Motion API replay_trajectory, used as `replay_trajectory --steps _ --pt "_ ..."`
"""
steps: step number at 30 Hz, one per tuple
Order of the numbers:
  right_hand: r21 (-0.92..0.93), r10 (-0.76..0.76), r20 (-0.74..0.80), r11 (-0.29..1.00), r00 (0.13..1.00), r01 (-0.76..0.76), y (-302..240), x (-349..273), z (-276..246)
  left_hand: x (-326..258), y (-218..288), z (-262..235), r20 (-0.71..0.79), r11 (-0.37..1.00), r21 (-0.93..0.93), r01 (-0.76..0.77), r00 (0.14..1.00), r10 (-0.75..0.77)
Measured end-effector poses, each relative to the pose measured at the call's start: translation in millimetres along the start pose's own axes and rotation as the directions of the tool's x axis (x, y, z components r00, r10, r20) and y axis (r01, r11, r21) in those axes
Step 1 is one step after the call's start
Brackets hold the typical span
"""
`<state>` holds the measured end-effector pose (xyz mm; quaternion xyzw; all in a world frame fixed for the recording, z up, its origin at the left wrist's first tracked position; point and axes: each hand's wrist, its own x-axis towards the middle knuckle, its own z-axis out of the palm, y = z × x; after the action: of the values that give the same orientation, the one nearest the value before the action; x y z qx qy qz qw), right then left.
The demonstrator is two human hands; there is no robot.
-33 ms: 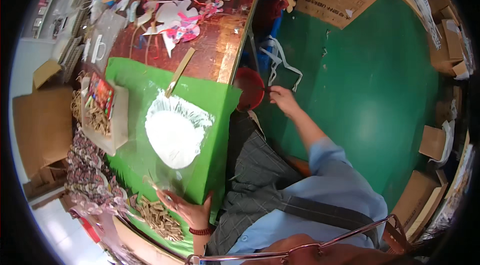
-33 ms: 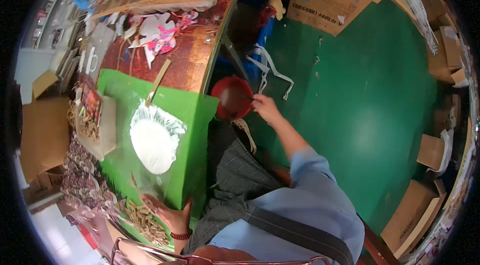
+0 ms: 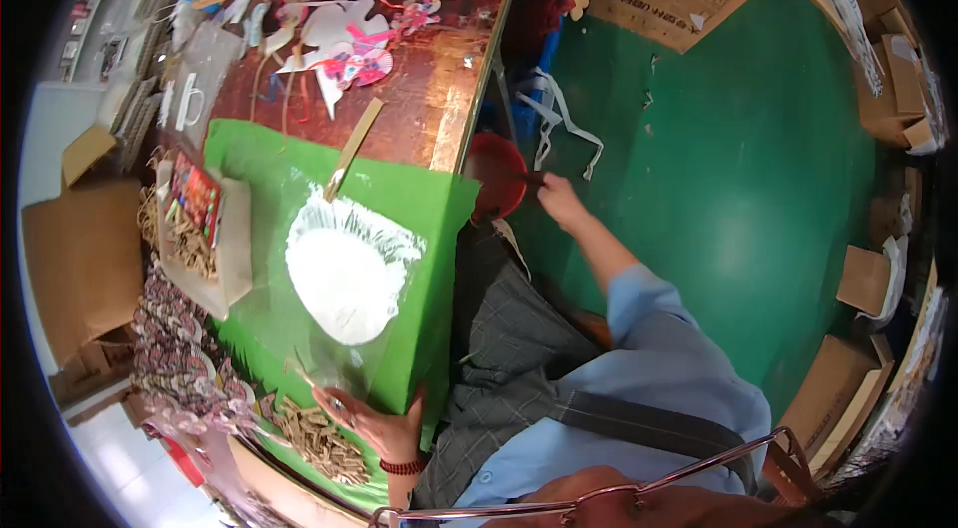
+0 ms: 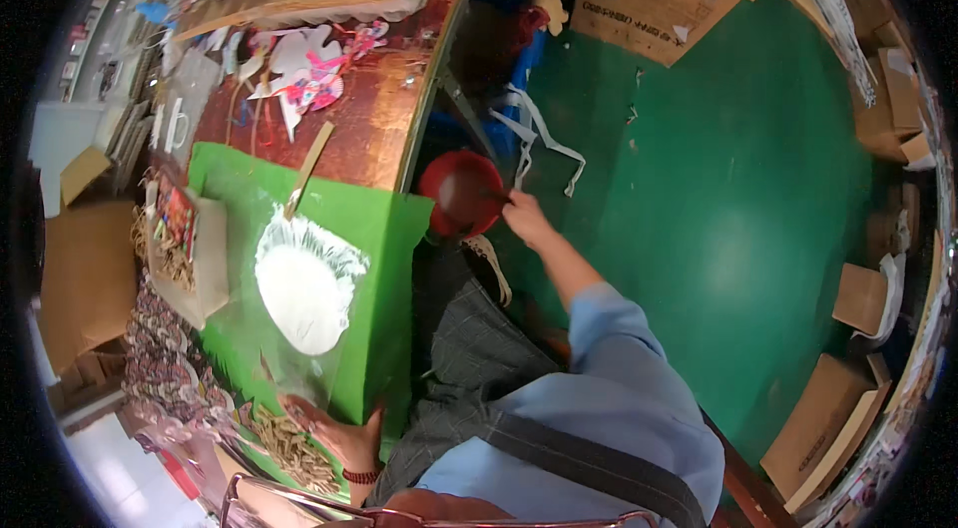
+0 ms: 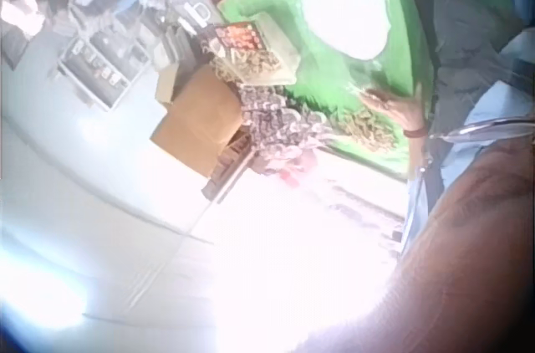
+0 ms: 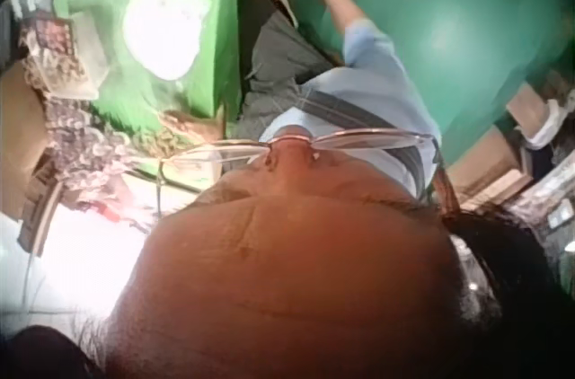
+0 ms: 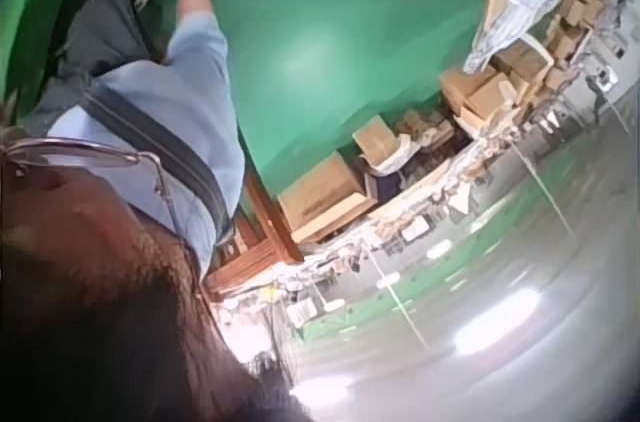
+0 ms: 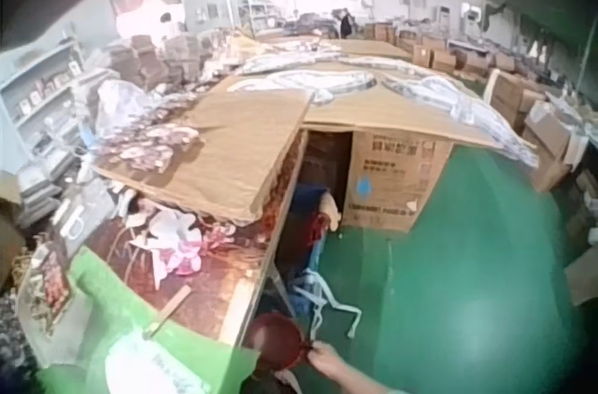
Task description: The person sits at a workbench in a factory setting, assembling small, colorful paper crafts. They use a brush to apply white adhesive to the edges of the paper pieces and attach small wooden sticks to them. The person repeatedly picks up a craft, applies glue, attaches the stick, and places the finished item on a cardboard sheet.
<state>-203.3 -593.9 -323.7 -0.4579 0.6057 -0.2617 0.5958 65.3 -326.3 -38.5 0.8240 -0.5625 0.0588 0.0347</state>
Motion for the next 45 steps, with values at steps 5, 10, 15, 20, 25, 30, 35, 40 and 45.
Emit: replay_trajectory --steps 5,10,15,20,25,30,35,40,45 --pt "-0.153 -0.046 0.062 0.987 0.997 0.055 75 83 101 -23 -16 1 0.022 0.975 0.193 -0.109 0.994 0.107" --pt "0.031 0.019 0.019 0.999 1.000 -0.019 160 147 148 -10 -22 19 0.034 0.980 0.149 -0.130 0.991 0.126" --pt "-0.209 0.273 0.327 0.954 0.905 -0.213 134 155 194 -25 -12 16 0.063 0.979 0.202 -0.004 0.998 -0.009" --pt "-0.136 0.175 0.252 0.980 0.952 -0.144 224 195 216 0 -14 23 0.087 0.984 0.165 -0.062 0.995 0.049" --pt "0.221 0.246 0.174 0.934 0.954 -0.281 249 207 233 3 -10 21 0.092 0.984 0.168 -0.056 0.995 0.041" --pt "-0.005 0.242 0.174 0.969 0.954 -0.245 215 184 235 -5 -8 15 0.106 0.982 0.190 -0.002 0.994 -0.019" --pt "-0.117 0.270 0.110 0.959 0.957 -0.257 186 182 218 1 -8 20 0.085 0.984 0.177 0.001 0.996 -0.016" --pt "-0.168 0.279 0.063 0.949 0.958 -0.266 172 172 206 2 -9 19 0.087 0.986 0.167 0.005 0.996 -0.020" --pt "-0.127 0.258 0.019 0.959 0.966 -0.254 142 160 179 2 -9 21 0.084 0.988 0.152 0.024 0.996 -0.037"
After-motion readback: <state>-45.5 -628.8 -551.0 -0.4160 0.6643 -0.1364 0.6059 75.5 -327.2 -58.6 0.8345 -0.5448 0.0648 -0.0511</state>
